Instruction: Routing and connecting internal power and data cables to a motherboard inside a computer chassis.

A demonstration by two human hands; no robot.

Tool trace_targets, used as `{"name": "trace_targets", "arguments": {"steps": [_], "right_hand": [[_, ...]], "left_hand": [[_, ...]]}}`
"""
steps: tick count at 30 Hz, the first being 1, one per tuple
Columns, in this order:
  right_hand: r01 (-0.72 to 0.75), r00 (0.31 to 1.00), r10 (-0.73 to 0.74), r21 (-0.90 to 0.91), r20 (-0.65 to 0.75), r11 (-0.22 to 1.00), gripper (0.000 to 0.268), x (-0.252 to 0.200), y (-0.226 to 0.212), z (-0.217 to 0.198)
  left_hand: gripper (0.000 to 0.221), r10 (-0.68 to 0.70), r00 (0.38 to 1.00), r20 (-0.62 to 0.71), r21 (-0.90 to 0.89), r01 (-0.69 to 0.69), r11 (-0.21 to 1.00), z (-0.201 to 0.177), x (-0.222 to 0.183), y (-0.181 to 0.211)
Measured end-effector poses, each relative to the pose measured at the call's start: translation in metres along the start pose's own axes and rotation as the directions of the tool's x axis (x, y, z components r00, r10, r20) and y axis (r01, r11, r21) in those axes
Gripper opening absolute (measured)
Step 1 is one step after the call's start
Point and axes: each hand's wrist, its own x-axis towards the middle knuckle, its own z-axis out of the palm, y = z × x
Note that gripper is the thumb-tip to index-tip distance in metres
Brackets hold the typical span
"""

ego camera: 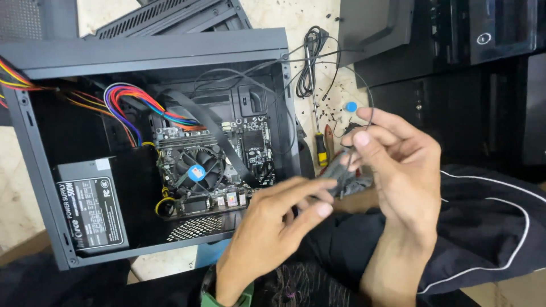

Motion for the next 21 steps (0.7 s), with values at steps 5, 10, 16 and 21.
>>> {"name": "trace_targets", "arguments": {"steps": [5, 10, 16, 21], "right_hand": [[0.061, 0.998, -0.06, -0.106, 0.01, 0.992, 0.038, -0.009, -0.003, 0.011], [0.048, 0.999, -0.049, -0.146, -0.005, 0.988, 0.038, -0.014, -0.008, 0.015], [0.081, 0.997, -0.078, -0.17, 0.022, 0.982, 0.039, -0.018, -0.011, 0.016], [0.086, 0.995, -0.078, -0.124, 0.067, 0.989, 0.04, -0.012, -0.005, 0.001]], "left_hand": [[0.023, 0.002, 0.998, -0.062, -0.053, -0.005, 0.999, 0.007, -0.008, 0.0], [0.016, -0.014, 0.997, -0.081, -0.037, 0.011, 0.999, 0.008, -0.012, 0.0], [0.015, -0.019, 0.995, -0.097, -0.04, 0.016, 0.999, 0.008, -0.015, -0.001], [0.015, 0.002, 0.994, -0.107, -0.004, -0.002, 1.0, 0.009, -0.013, -0.002]]}}
